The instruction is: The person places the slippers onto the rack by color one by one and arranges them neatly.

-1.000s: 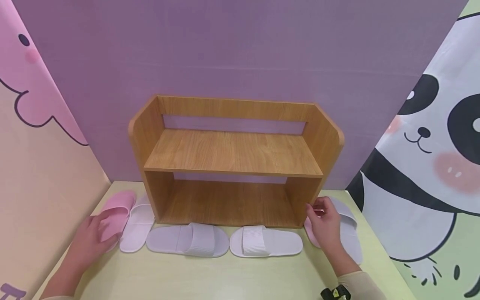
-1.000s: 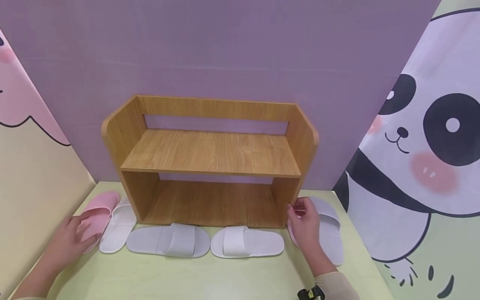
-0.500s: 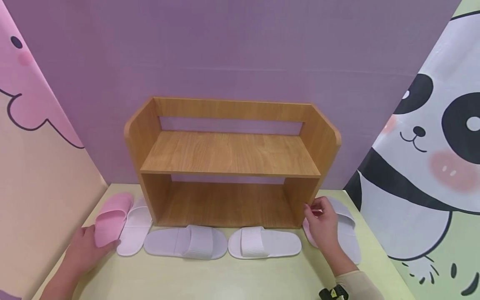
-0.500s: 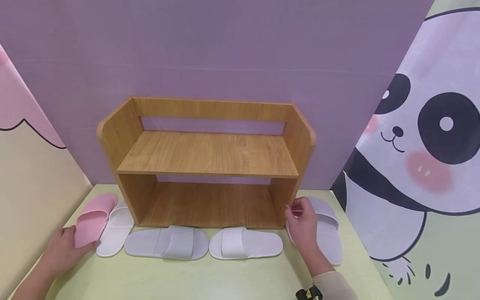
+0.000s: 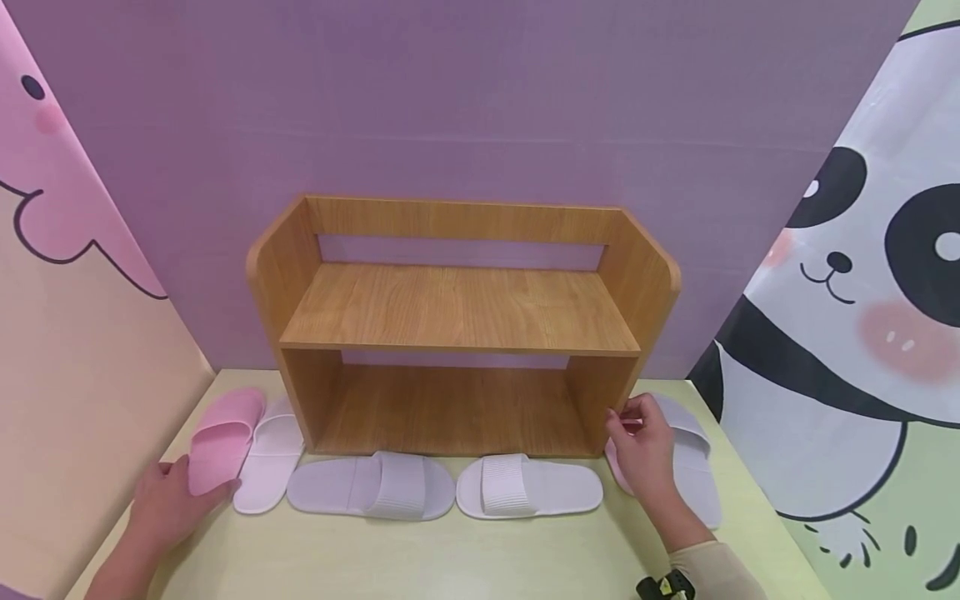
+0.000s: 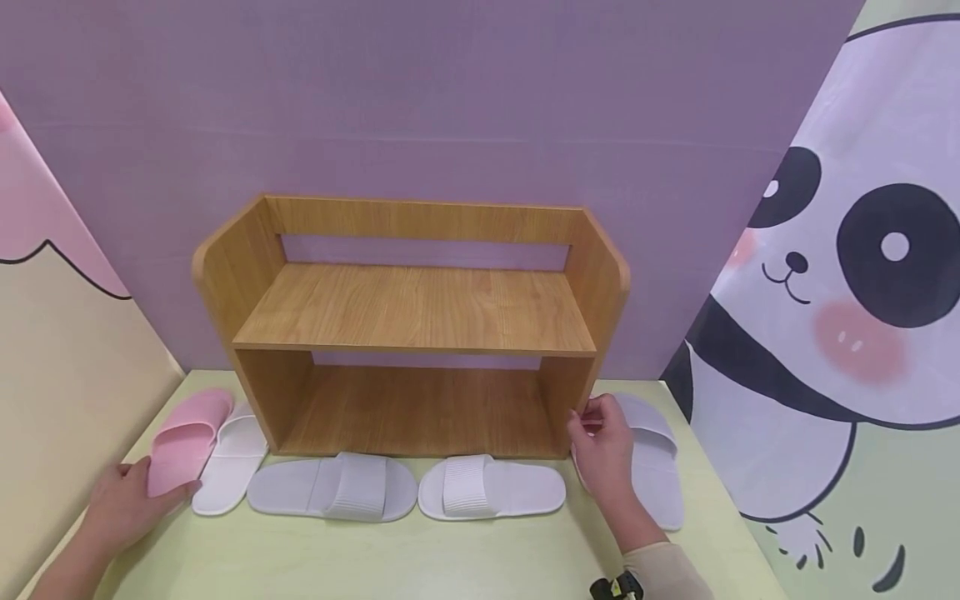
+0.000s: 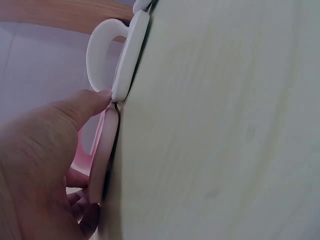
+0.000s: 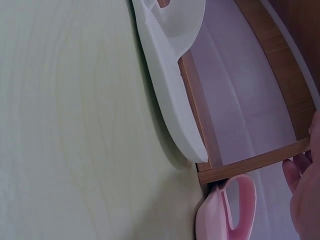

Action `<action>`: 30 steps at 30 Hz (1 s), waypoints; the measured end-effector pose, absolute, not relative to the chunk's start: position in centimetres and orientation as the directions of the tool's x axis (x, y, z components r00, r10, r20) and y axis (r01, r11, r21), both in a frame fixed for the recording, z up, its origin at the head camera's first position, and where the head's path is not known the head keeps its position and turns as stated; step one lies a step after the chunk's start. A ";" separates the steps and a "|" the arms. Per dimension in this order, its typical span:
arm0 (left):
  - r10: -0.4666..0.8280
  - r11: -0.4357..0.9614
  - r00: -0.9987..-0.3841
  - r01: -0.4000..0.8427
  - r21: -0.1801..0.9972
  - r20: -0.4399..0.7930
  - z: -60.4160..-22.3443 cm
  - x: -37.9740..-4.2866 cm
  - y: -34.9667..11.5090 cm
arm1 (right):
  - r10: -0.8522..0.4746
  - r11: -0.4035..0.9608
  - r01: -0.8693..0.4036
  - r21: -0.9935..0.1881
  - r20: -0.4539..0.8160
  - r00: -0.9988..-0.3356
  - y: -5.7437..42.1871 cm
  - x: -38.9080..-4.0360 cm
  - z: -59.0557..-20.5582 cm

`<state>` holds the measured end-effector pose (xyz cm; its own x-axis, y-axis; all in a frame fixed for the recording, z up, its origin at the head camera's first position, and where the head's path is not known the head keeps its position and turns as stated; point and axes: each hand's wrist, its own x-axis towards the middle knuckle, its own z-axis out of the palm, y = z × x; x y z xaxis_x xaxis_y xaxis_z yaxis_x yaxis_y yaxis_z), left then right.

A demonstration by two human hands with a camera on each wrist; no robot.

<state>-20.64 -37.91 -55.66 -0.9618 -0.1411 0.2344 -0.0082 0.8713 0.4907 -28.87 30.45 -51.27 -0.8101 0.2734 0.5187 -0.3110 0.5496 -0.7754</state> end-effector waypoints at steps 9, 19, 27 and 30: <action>-0.143 0.864 -0.963 -0.010 0.504 0.226 -55.8 -20.3 -37.9 | 0.273 0.551 -0.328 -0.767 0.537 -0.798 30.4 -29.1 -51.3; -0.123 0.863 -0.982 -0.036 0.503 0.141 -55.0 -20.1 -37.9 | 0.268 0.549 -0.351 -0.758 0.558 -0.786 30.5 -29.0 -51.3; -0.108 0.886 -0.982 -0.023 0.462 0.158 -55.1 -20.0 -38.1 | 0.267 0.543 -0.363 -0.757 0.565 -0.780 30.3 -28.8 -51.3; -0.104 0.893 -0.981 -0.019 0.449 0.166 -54.8 -19.9 -37.9 | 0.265 0.548 -0.367 -0.752 0.572 -0.776 30.2 -28.9 -51.3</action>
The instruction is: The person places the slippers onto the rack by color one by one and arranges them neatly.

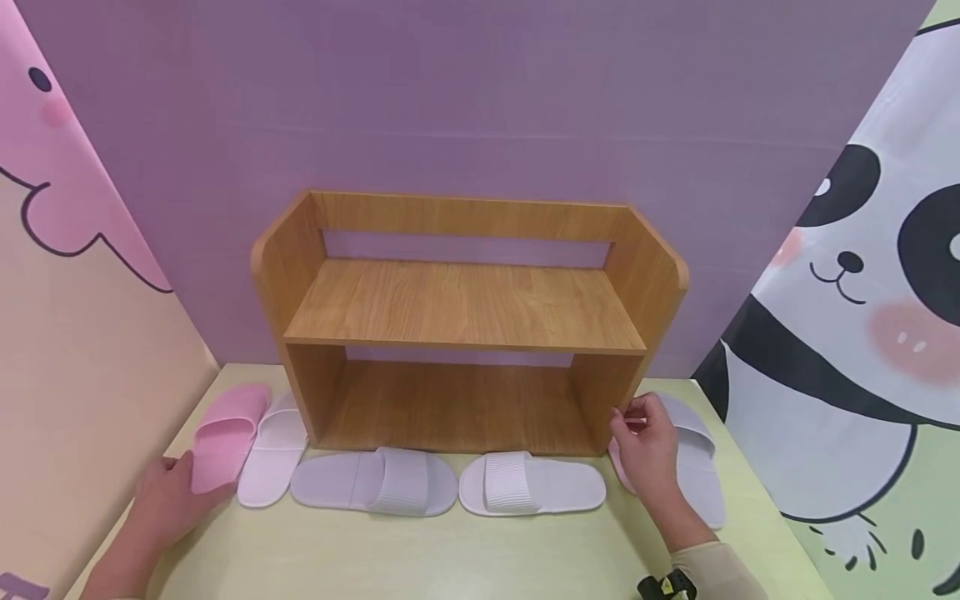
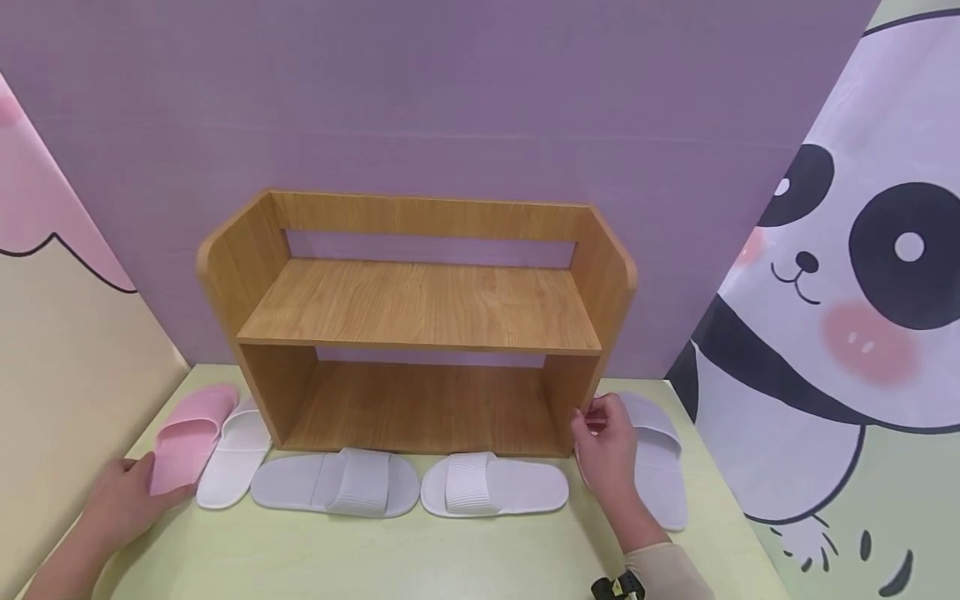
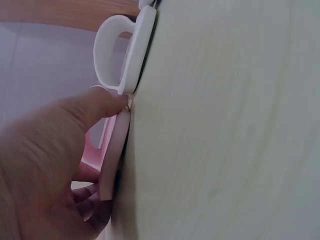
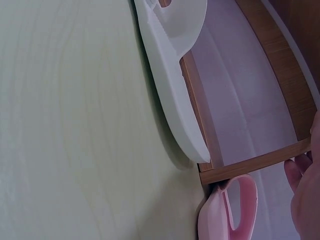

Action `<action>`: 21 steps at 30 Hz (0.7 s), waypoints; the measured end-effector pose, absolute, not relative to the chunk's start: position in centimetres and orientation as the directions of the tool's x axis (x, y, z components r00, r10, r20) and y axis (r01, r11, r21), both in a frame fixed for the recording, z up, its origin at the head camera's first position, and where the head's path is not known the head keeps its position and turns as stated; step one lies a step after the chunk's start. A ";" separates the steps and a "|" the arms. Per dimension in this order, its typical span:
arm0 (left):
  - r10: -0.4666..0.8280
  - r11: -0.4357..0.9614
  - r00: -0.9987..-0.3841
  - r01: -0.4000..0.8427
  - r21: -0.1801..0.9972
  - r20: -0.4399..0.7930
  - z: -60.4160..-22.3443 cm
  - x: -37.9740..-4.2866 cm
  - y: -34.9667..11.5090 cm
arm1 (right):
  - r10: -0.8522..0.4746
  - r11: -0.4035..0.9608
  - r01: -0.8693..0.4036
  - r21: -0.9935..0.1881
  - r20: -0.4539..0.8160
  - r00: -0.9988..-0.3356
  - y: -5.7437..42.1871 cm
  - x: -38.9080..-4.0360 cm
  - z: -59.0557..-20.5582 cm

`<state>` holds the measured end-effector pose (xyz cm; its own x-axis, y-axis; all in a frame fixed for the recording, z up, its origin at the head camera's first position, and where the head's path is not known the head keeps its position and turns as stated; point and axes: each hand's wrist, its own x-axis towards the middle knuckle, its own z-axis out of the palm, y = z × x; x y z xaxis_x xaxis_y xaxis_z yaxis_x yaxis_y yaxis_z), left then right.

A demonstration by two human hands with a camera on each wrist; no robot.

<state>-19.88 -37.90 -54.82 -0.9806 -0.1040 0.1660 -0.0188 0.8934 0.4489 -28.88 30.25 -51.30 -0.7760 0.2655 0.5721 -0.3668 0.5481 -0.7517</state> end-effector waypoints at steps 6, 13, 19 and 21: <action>-0.121 0.887 -0.982 -0.043 0.459 0.143 -54.6 -19.6 -37.8 | 0.260 0.537 -0.397 -0.744 0.594 -0.761 30.2 -29.0 -51.3; -0.111 0.902 -0.980 -0.029 0.431 0.167 -54.9 -19.9 -38.1 | 0.261 0.538 -0.422 -0.729 0.621 -0.739 30.1 -28.9 -51.2; -0.176 0.889 -0.969 -0.081 0.450 0.175 -54.5 -20.0 -37.7 | 0.264 0.540 -0.406 -0.737 0.607 -0.750 30.2 -28.9 -51.3; -0.217 0.872 -0.955 -0.096 0.480 0.203 -54.4 -20.0 -37.4 | 0.265 0.539 -0.399 -0.742 0.599 -0.756 30.2 -28.9 -51.4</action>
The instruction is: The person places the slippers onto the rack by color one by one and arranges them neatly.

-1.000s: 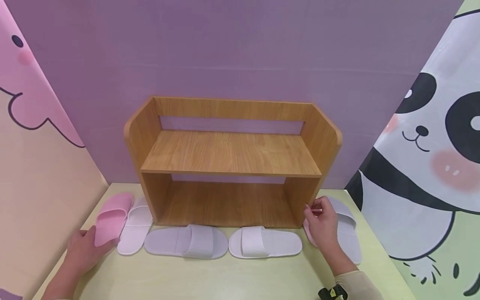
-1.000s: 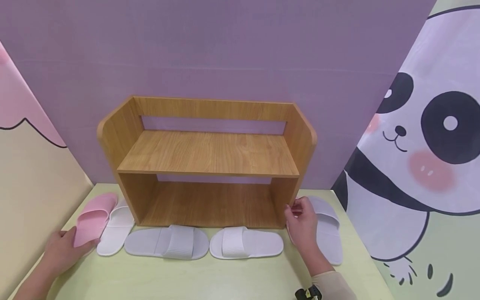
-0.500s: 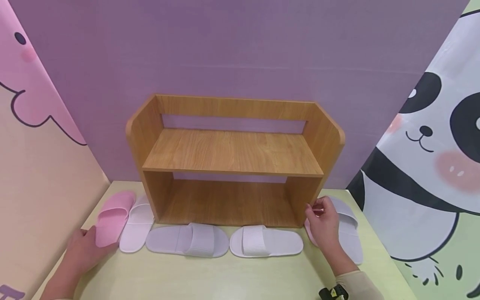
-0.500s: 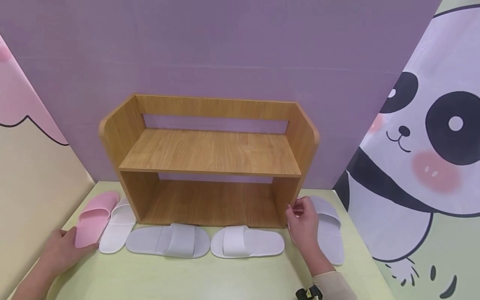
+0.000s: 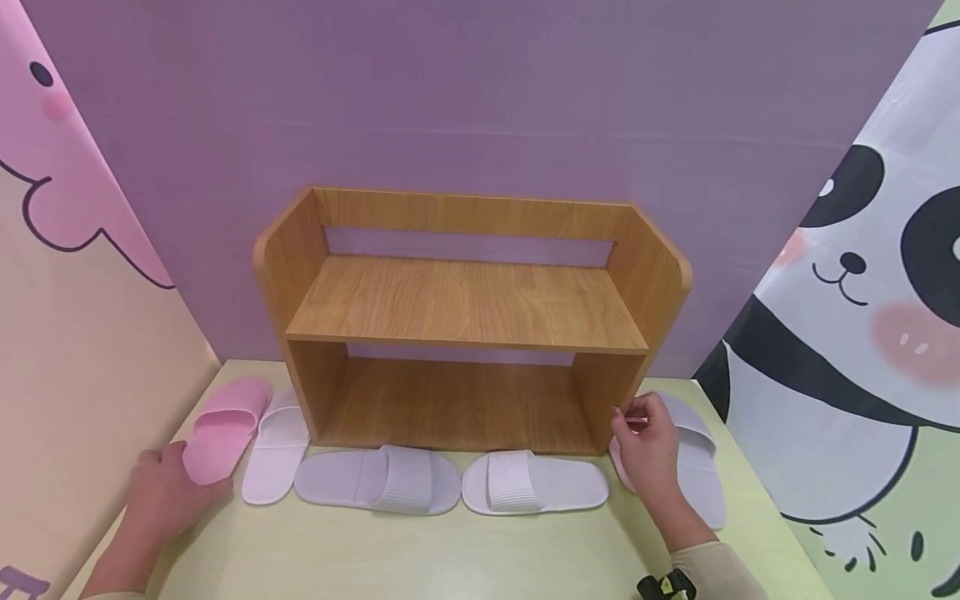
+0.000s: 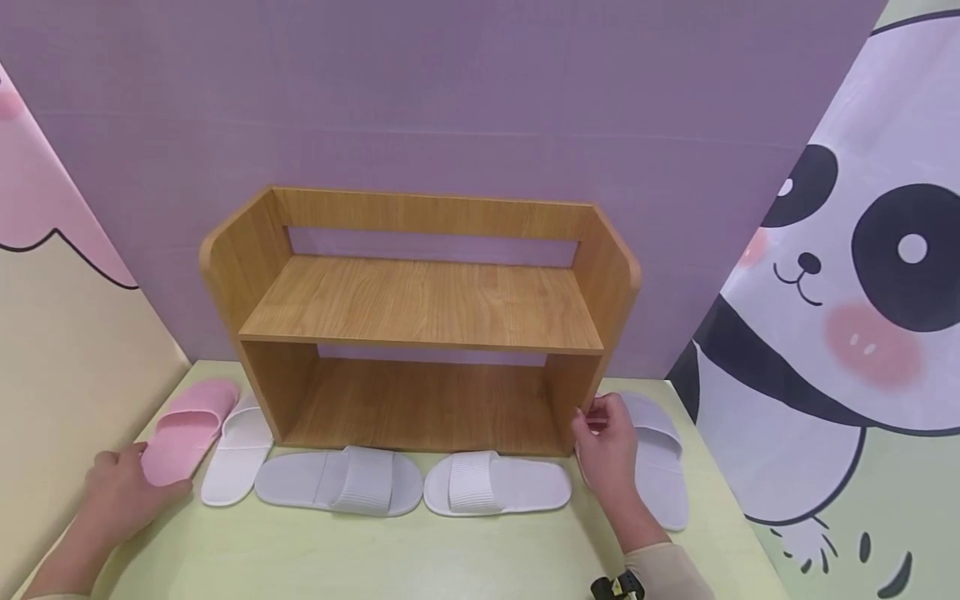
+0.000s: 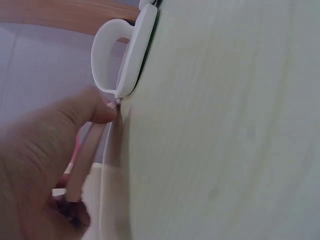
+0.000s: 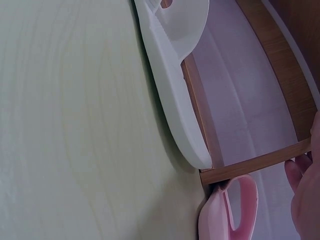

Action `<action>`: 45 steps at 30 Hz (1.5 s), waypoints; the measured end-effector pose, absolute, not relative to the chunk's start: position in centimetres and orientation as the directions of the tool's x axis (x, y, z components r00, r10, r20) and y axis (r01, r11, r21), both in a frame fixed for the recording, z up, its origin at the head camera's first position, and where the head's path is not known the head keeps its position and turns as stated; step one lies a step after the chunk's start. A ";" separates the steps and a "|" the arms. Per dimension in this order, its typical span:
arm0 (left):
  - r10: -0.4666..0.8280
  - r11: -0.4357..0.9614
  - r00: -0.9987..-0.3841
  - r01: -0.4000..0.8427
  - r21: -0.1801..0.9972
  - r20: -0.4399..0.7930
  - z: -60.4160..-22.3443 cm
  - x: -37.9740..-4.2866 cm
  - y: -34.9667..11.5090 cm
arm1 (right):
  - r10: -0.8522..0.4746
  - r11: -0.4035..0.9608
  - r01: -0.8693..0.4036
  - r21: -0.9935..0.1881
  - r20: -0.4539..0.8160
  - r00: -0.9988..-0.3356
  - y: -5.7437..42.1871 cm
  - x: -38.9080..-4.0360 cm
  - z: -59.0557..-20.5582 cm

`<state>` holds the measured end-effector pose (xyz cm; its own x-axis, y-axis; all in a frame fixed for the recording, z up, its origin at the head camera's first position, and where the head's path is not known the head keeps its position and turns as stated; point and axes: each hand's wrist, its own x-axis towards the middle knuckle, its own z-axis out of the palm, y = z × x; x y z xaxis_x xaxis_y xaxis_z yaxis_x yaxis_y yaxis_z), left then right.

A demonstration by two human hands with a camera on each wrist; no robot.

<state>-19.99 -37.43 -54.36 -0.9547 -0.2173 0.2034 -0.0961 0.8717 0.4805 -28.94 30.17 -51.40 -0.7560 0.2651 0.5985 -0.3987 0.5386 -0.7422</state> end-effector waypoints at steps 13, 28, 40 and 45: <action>-0.367 0.780 -0.866 -0.087 0.620 0.340 -52.9 -20.4 -36.1 | 0.264 0.553 -0.391 -0.736 0.600 -0.755 30.1 -29.0 -51.2; -0.412 0.781 -0.796 -0.056 0.623 0.444 -51.1 -21.1 -34.3 | 0.274 0.560 -0.389 -0.732 0.606 -0.747 30.4 -29.2 -51.5; -0.474 0.746 -0.684 0.022 0.665 0.554 -50.6 -21.9 -32.7 | 0.269 0.560 -0.371 -0.741 0.586 -0.764 30.4 -29.3 -51.8; -0.485 0.734 -0.645 0.067 0.676 0.591 -50.2 -22.0 -32.0 | 0.271 0.560 -0.367 -0.742 0.583 -0.766 30.4 -29.2 -51.8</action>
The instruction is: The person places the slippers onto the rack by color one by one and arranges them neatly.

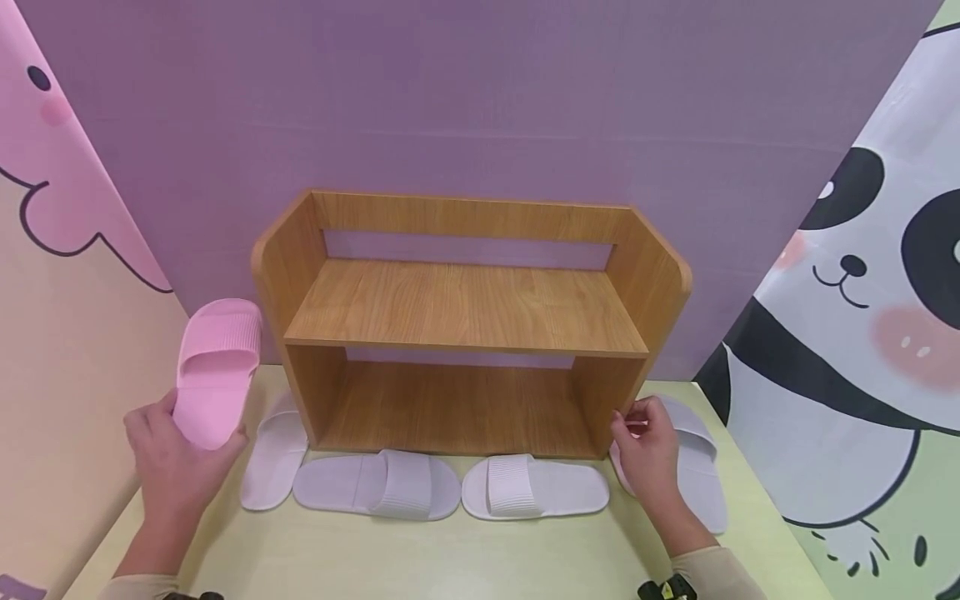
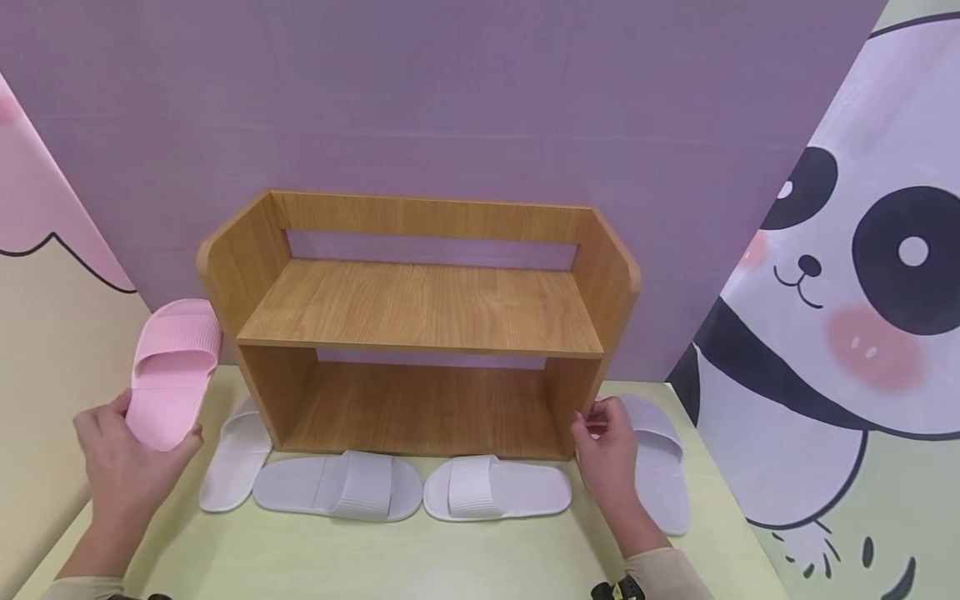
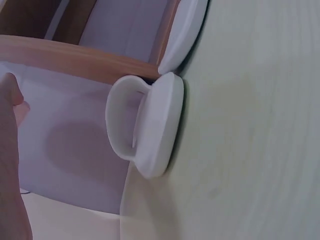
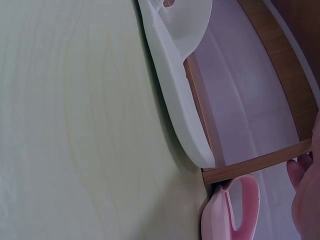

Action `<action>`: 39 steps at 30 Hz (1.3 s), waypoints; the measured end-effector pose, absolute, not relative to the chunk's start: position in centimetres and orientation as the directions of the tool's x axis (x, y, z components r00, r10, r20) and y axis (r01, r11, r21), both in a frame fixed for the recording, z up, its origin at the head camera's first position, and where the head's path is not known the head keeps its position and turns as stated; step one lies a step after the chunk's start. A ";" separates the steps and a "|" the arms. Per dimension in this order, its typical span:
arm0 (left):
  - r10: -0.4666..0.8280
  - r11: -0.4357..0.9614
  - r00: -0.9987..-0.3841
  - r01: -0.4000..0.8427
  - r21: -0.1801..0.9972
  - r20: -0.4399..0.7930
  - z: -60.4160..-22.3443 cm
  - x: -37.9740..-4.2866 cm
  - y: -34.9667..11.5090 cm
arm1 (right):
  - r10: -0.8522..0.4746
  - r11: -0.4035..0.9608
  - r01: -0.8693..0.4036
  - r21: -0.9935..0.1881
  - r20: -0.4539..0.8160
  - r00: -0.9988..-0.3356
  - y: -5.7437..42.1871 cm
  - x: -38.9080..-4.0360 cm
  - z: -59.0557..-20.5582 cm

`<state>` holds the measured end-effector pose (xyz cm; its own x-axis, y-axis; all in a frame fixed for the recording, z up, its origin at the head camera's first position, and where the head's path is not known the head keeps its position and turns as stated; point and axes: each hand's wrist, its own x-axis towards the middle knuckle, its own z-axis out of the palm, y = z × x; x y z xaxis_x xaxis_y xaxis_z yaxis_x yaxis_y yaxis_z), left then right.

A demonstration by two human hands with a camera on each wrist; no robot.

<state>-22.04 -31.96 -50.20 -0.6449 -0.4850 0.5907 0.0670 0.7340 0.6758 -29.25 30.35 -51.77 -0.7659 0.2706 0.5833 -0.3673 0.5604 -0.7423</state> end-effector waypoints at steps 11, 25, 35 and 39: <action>-0.493 0.734 -0.562 0.141 0.664 0.664 -49.6 -22.0 -30.8 | 0.266 0.558 -0.367 -0.744 0.579 -0.770 30.2 -29.1 -51.6; -0.494 0.740 -0.401 0.272 0.615 0.772 -48.8 -22.6 -30.3 | 0.266 0.558 -0.363 -0.746 0.575 -0.774 30.1 -29.0 -51.4; -0.514 0.709 -0.324 0.359 0.606 0.794 -48.1 -23.1 -29.8 | 0.263 0.568 -0.371 -0.735 0.589 -0.764 30.1 -29.0 -51.3; -0.539 0.682 -0.322 0.377 0.627 0.778 -47.9 -23.1 -29.5 | 0.266 0.564 -0.370 -0.738 0.587 -0.765 30.1 -29.0 -51.3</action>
